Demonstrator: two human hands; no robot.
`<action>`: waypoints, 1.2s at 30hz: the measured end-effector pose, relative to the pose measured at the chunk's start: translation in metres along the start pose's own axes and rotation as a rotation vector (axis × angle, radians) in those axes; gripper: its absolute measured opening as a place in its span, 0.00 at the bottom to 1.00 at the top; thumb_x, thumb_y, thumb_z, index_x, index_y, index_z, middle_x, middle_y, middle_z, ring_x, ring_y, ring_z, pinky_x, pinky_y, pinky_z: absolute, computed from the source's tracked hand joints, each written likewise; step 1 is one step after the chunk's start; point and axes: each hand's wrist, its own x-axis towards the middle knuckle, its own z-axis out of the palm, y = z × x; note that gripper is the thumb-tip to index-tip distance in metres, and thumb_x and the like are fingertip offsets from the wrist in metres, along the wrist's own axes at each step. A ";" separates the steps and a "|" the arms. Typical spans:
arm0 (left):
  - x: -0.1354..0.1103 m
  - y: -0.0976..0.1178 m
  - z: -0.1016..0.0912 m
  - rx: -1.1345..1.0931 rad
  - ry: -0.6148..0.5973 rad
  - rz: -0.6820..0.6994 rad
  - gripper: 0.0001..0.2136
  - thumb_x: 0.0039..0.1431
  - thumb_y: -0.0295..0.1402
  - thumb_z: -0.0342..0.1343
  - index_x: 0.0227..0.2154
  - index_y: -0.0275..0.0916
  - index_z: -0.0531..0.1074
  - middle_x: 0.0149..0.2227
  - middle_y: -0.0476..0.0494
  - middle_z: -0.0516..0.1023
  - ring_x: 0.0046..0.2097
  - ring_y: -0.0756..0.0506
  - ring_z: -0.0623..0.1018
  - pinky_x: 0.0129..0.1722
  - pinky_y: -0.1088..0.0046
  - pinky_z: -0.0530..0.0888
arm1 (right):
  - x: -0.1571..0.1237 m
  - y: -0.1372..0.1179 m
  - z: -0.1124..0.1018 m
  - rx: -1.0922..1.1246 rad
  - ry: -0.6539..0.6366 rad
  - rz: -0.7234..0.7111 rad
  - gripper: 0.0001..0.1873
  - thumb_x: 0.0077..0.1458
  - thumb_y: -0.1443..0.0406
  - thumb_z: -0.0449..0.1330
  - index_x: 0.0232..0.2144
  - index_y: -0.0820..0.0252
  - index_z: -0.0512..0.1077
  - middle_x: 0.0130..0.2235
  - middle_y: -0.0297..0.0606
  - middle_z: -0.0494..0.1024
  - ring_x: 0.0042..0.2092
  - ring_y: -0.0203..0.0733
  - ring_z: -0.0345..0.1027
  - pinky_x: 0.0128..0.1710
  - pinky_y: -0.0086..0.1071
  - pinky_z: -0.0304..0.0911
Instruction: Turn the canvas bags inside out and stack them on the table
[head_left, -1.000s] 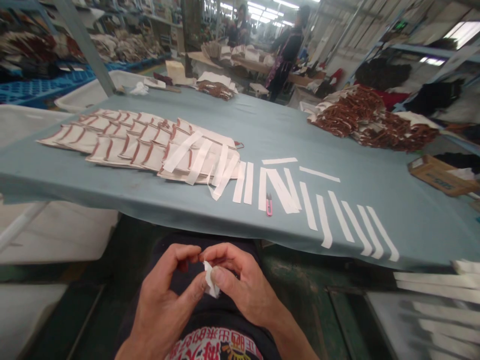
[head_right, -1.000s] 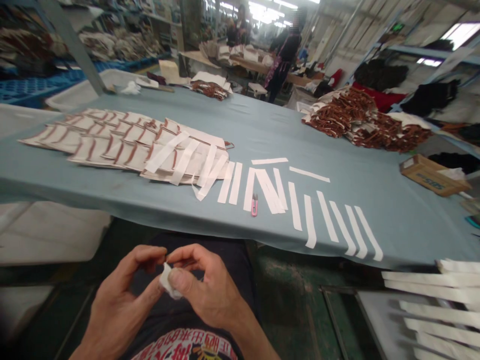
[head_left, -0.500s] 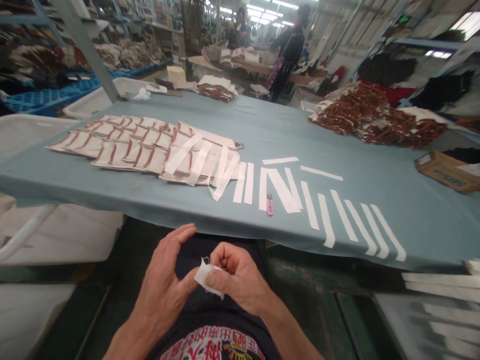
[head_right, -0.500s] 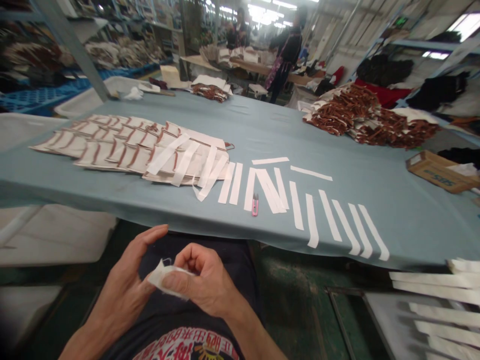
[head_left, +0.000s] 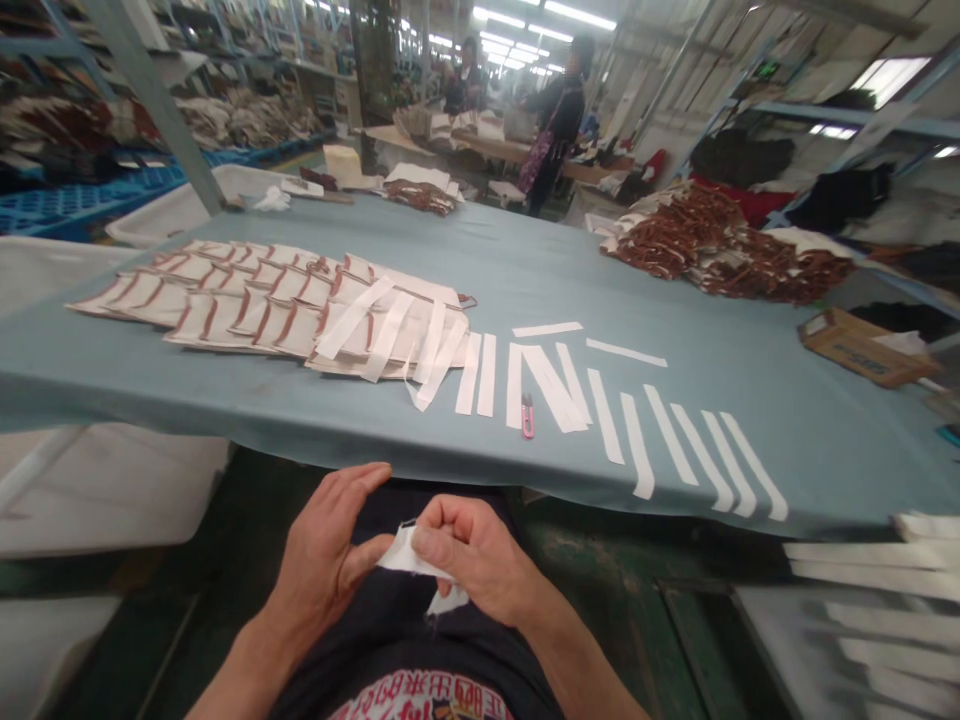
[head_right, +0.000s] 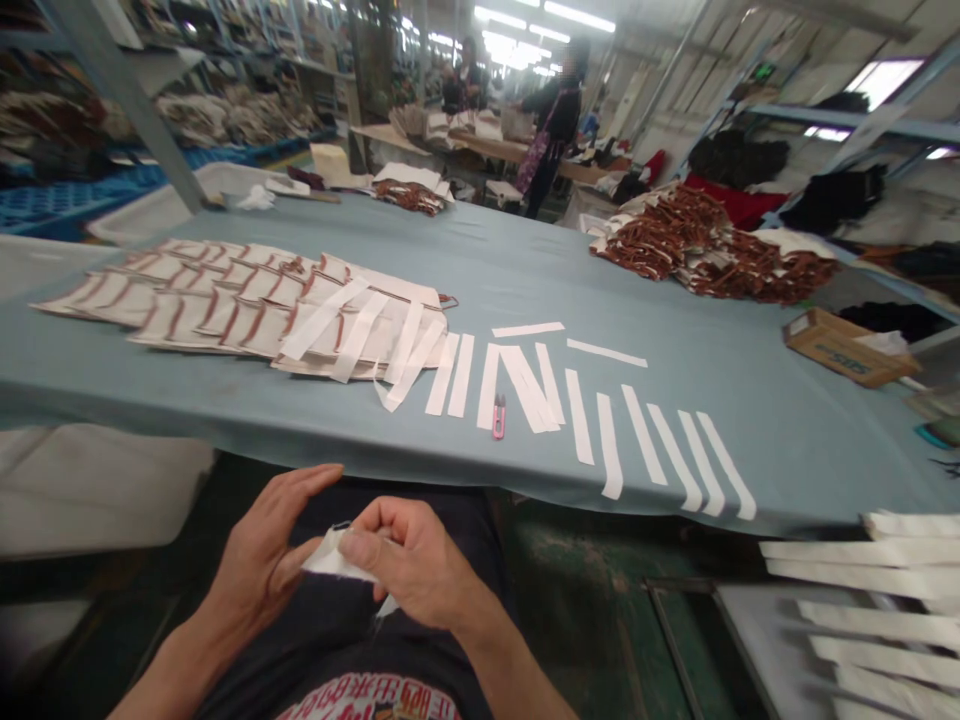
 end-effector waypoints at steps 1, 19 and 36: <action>0.005 -0.002 -0.002 -0.017 -0.004 -0.036 0.41 0.52 0.76 0.62 0.51 0.43 0.85 0.56 0.31 0.88 0.59 0.26 0.82 0.67 0.48 0.74 | 0.001 -0.001 -0.006 -0.062 0.061 -0.023 0.36 0.53 0.32 0.71 0.31 0.59 0.73 0.25 0.27 0.69 0.25 0.31 0.58 0.25 0.26 0.55; 0.034 0.025 0.071 -0.681 -0.074 -0.529 0.26 0.59 0.60 0.68 0.36 0.37 0.83 0.37 0.38 0.89 0.38 0.41 0.85 0.39 0.68 0.82 | 0.060 0.011 -0.054 -0.461 0.329 -0.113 0.23 0.66 0.44 0.60 0.33 0.57 0.73 0.26 0.29 0.71 0.28 0.37 0.62 0.30 0.31 0.56; 0.043 0.005 0.072 -0.046 -0.178 -0.208 0.21 0.72 0.42 0.50 0.60 0.43 0.78 0.36 0.43 0.90 0.40 0.36 0.89 0.43 0.63 0.78 | 0.107 0.004 -0.066 -1.244 0.572 0.161 0.09 0.73 0.60 0.60 0.46 0.55 0.79 0.40 0.43 0.87 0.44 0.53 0.82 0.43 0.36 0.61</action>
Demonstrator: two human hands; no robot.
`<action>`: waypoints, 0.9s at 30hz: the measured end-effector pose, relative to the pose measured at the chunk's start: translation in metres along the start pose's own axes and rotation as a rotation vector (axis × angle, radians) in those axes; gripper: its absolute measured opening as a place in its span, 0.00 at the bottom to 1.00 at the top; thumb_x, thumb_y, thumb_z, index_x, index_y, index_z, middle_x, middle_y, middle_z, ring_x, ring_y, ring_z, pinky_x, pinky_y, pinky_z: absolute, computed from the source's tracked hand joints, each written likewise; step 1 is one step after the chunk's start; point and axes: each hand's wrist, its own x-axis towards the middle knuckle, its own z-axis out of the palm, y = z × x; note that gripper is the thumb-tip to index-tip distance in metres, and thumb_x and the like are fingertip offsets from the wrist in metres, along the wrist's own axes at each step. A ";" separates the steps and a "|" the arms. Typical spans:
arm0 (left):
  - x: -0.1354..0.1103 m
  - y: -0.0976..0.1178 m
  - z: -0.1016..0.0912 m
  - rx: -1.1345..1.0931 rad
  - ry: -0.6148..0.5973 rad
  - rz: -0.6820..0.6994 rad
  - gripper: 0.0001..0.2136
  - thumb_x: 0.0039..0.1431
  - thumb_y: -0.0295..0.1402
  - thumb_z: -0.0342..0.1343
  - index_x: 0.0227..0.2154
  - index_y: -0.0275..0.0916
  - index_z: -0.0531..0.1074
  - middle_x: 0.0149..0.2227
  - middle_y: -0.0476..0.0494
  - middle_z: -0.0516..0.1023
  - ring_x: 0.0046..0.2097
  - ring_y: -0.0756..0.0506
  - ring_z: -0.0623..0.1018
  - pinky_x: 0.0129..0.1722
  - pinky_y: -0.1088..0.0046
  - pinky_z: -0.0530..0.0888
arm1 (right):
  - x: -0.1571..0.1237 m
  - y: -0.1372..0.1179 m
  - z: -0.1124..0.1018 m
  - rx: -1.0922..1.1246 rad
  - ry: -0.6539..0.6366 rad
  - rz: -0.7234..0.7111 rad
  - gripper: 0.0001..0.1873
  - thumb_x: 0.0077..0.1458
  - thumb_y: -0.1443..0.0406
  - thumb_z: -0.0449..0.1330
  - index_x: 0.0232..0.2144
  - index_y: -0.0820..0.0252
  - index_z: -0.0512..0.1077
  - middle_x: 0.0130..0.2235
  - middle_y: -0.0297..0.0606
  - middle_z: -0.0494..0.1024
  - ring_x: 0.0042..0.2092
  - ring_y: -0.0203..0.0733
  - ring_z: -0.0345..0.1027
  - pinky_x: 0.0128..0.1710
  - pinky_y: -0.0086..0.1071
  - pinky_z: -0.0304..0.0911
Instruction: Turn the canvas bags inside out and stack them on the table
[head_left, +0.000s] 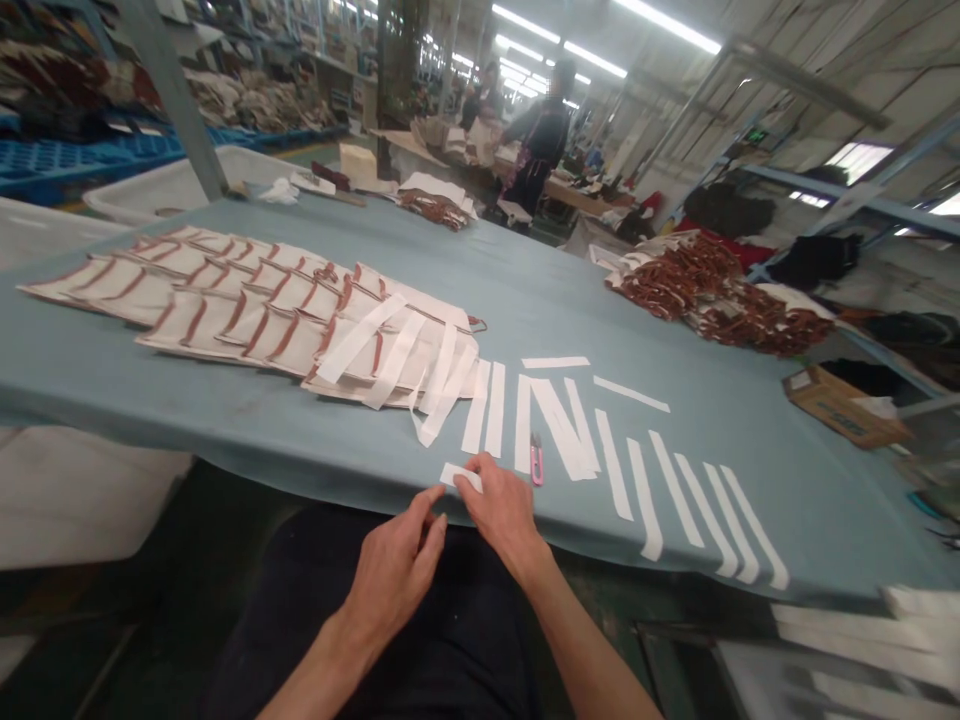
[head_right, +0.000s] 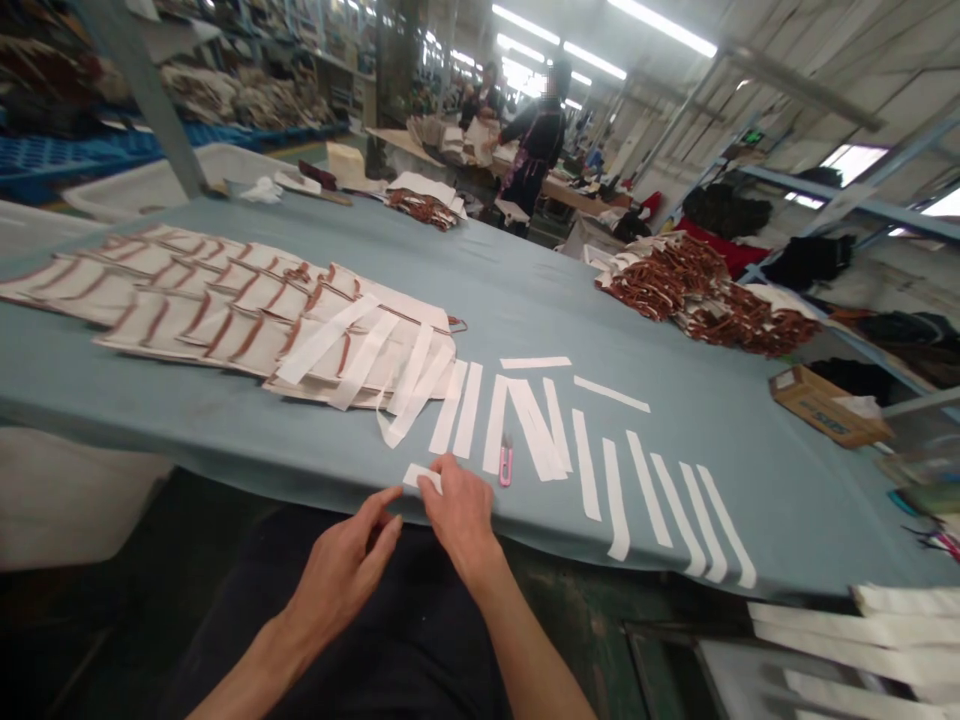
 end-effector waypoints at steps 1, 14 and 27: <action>0.003 0.000 0.000 0.050 -0.027 0.018 0.22 0.72 0.40 0.49 0.62 0.44 0.77 0.37 0.42 0.90 0.41 0.36 0.89 0.42 0.64 0.78 | 0.000 0.000 -0.001 -0.007 0.000 -0.002 0.09 0.73 0.59 0.61 0.46 0.55 0.79 0.39 0.42 0.87 0.44 0.53 0.82 0.43 0.36 0.61; 0.011 -0.009 0.012 0.292 -0.128 -0.011 0.24 0.74 0.34 0.50 0.69 0.40 0.72 0.42 0.35 0.91 0.46 0.32 0.90 0.42 0.65 0.75 | -0.008 0.025 0.003 0.119 0.235 -0.160 0.09 0.72 0.64 0.60 0.50 0.59 0.77 0.48 0.45 0.87 0.49 0.50 0.81 0.48 0.37 0.69; 0.022 -0.041 0.024 -0.410 -0.090 -0.167 0.18 0.78 0.45 0.61 0.59 0.38 0.76 0.40 0.47 0.83 0.32 0.47 0.81 0.35 0.66 0.82 | -0.036 0.027 0.033 0.151 0.660 -0.448 0.12 0.70 0.72 0.55 0.50 0.58 0.76 0.47 0.44 0.86 0.49 0.51 0.80 0.51 0.44 0.73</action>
